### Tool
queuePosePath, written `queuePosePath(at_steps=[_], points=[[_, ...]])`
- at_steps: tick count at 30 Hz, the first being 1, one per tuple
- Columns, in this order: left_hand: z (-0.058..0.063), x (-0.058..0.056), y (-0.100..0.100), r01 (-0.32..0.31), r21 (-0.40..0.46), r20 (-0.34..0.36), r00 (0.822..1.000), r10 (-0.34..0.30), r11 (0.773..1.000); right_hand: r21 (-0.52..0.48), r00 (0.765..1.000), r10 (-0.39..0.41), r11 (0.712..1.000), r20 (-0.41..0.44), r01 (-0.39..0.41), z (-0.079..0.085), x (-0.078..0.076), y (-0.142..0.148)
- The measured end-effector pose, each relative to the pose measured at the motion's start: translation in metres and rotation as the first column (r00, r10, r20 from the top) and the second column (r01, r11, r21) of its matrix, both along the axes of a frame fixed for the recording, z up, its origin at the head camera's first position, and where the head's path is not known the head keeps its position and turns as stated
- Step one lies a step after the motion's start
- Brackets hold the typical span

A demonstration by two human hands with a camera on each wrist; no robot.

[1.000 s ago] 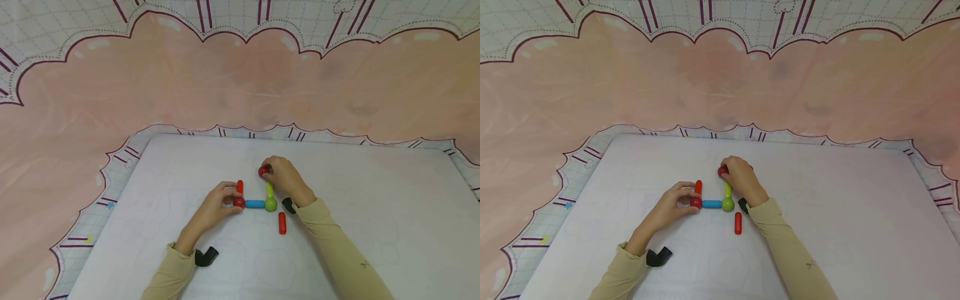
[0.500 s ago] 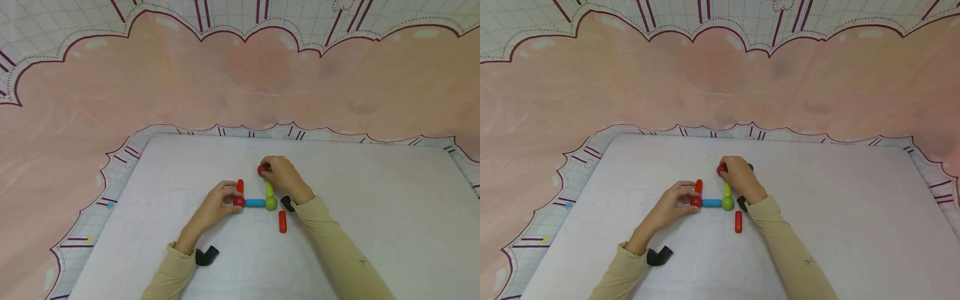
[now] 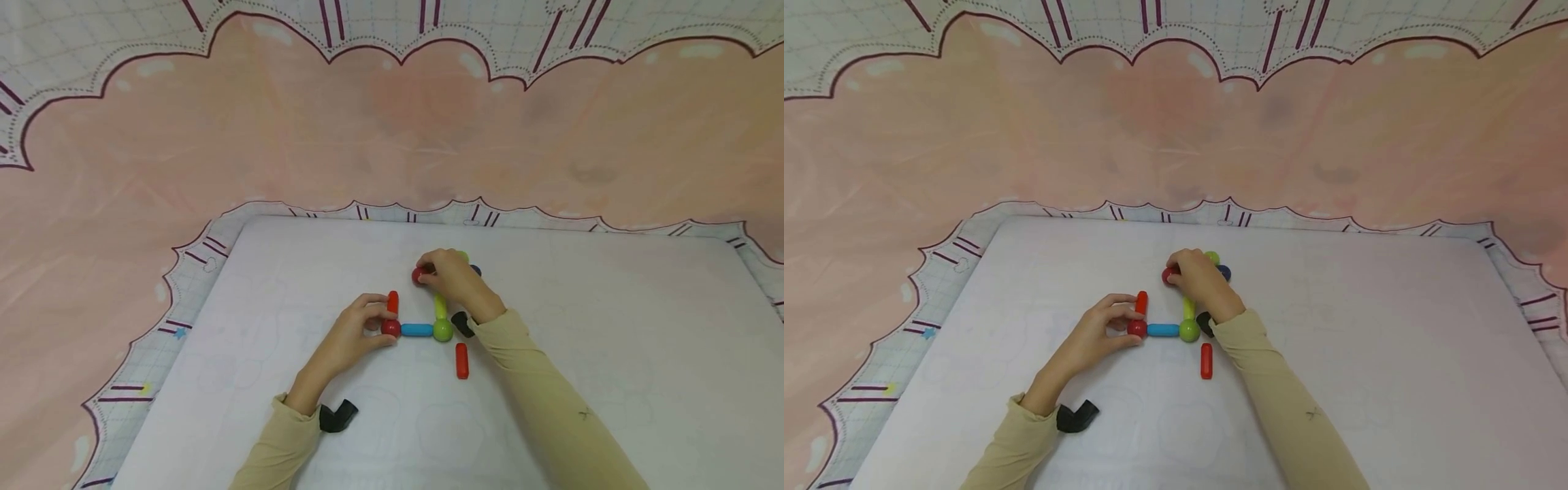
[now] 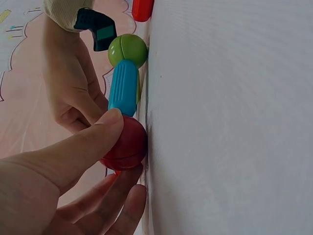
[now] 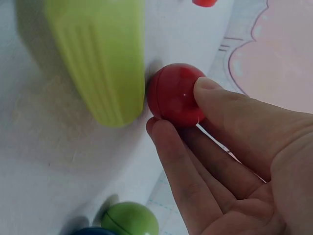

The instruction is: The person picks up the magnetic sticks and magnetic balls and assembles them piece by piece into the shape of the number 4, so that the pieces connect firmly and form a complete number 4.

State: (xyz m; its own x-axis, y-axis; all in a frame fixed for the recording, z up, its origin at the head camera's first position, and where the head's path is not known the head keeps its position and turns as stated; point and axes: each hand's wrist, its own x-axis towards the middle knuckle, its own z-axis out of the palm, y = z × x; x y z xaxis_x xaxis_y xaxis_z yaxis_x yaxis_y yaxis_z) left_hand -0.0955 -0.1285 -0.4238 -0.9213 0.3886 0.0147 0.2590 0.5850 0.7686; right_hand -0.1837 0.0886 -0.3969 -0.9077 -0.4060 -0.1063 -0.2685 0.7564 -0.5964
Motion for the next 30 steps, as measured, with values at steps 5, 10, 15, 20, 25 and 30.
queuePosePath(at_steps=[5,10,15,20,25,30], points=[[-0.001,-0.001,-0.001,-0.002,-0.002,-0.007,1.000,0.002,1.000,-0.020,0.999,-0.004,1.000,0.035,0.005,0.001,-0.002,-0.004],[-0.001,0.000,-0.001,-0.007,-0.015,-0.003,1.000,0.007,1.000,-0.019,0.998,0.005,1.000,0.065,-0.003,0.001,-0.004,-0.009],[-0.002,0.001,-0.001,0.000,-0.009,-0.027,1.000,0.000,1.000,-0.050,0.993,0.006,0.999,0.117,0.000,0.000,-0.004,-0.012],[-0.002,0.000,0.001,-0.004,-0.018,-0.038,0.999,0.003,1.000,-0.051,0.991,0.023,0.999,0.132,-0.017,0.002,-0.006,-0.011],[-0.001,0.001,0.002,-0.011,-0.021,-0.028,1.000,0.010,1.000,-0.037,0.989,0.048,0.998,0.142,-0.043,0.004,-0.010,-0.011],[-0.001,0.002,0.001,-0.021,-0.025,-0.023,1.000,0.020,0.999,-0.046,0.986,0.067,0.997,0.155,-0.060,0.004,-0.011,-0.016]])
